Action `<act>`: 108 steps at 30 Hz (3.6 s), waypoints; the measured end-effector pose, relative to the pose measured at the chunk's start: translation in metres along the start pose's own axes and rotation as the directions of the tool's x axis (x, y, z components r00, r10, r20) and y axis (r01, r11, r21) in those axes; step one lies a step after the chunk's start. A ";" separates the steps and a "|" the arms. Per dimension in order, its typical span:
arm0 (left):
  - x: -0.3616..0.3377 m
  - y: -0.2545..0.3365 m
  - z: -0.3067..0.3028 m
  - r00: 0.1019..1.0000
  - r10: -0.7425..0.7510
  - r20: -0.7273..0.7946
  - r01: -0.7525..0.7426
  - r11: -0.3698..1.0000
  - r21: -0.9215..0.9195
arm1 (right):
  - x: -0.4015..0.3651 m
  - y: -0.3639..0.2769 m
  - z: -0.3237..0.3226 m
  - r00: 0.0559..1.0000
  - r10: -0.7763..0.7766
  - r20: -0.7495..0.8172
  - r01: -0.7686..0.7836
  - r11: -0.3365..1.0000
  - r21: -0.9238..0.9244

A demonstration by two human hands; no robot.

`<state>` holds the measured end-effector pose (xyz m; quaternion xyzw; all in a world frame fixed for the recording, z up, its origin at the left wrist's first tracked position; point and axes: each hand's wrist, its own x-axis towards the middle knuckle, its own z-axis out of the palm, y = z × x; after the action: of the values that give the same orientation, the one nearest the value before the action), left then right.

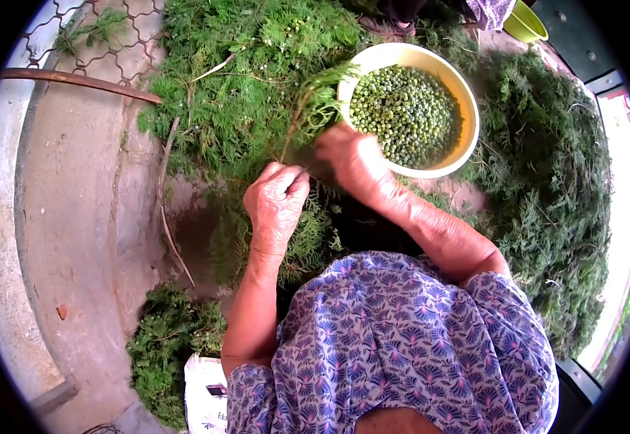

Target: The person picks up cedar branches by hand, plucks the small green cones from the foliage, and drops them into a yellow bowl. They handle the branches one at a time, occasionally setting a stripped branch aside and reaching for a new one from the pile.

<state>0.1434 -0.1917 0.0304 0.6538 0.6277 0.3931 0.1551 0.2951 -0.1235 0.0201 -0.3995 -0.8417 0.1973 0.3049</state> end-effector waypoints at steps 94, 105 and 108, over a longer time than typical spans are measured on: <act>-0.044 -0.041 -0.110 0.891 -0.350 -0.289 0.340 0.937 -0.085 | -0.028 0.082 -0.047 0.677 0.644 0.356 -0.355 -0.138 0.925; -0.040 -0.191 -0.178 0.573 0.390 0.721 0.819 -0.307 -0.485 | 0.011 -0.023 -0.031 0.827 0.344 0.444 -0.462 -0.032 0.886; -0.023 -0.188 -0.162 0.479 0.453 0.752 0.876 -0.300 -0.378 | 0.020 -0.045 -0.040 0.887 0.296 0.354 -0.395 0.090 0.914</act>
<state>-0.1006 -0.2301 -0.0034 0.1482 0.0569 0.3090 0.9377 0.2871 -0.1311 0.0832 -0.2913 -0.4140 0.7650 0.3982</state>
